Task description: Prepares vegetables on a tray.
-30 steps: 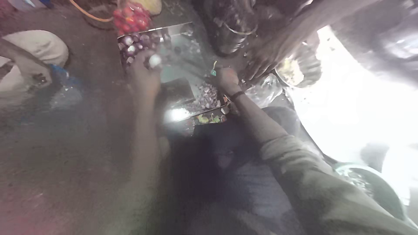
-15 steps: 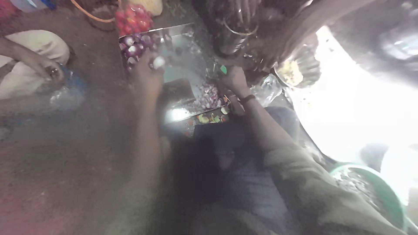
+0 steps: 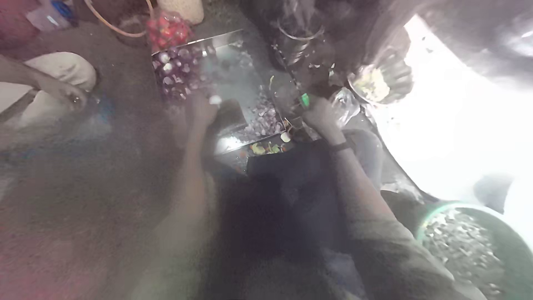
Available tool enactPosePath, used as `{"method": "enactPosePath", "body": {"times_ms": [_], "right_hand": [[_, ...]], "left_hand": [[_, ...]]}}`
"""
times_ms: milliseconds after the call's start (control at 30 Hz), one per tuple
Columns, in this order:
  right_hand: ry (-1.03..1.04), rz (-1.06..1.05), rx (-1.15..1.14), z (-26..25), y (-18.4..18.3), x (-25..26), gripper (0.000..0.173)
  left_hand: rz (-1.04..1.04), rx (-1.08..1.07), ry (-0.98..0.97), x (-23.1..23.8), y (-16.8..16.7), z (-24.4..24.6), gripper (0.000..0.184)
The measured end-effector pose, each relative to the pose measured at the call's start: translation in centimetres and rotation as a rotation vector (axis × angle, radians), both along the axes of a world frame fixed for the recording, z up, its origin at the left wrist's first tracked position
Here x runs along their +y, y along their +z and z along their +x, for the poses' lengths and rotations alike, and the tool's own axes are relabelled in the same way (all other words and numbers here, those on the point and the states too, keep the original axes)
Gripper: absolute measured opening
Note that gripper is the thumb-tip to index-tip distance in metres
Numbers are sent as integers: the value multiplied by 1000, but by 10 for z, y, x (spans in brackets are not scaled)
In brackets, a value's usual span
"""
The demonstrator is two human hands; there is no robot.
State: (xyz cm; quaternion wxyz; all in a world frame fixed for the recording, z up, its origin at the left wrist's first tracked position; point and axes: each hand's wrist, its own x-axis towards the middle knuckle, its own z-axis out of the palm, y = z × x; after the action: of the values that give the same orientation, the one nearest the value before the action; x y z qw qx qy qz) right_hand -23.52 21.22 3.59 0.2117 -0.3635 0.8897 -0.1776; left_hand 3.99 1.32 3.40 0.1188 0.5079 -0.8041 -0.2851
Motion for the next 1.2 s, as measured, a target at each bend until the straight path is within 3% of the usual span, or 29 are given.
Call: {"method": "enactPosePath", "body": {"times_ms": [167, 333, 467, 600, 833, 900, 1067, 1200], "right_hand": [[99, -76, -384, 50, -14, -12, 37], [279, -138, -511, 61, -38, -16, 31], [232, -191, -607, 63, -43, -17, 31], [144, -144, -749, 67, -46, -20, 43], [43, -103, -1016, 78, -45, -18, 32], [97, -131, -988, 80, -51, -17, 35], [239, -101, -490, 80, -57, -16, 44], [274, -96, -395, 83, -56, -14, 46]], "left_hand": [[61, -213, -62, 8, -28, -17, 39], [80, -165, -76, 8, -30, -15, 33], [153, -103, 17, 3, -36, -11, 33], [128, -143, 42, 13, -33, -10, 37], [95, -135, 108, 11, -40, -8, 44], [57, -123, 91, 12, -39, -8, 40], [-28, -163, 87, 13, -35, -13, 32], [-48, -154, 90, 15, -31, -17, 29]]}}
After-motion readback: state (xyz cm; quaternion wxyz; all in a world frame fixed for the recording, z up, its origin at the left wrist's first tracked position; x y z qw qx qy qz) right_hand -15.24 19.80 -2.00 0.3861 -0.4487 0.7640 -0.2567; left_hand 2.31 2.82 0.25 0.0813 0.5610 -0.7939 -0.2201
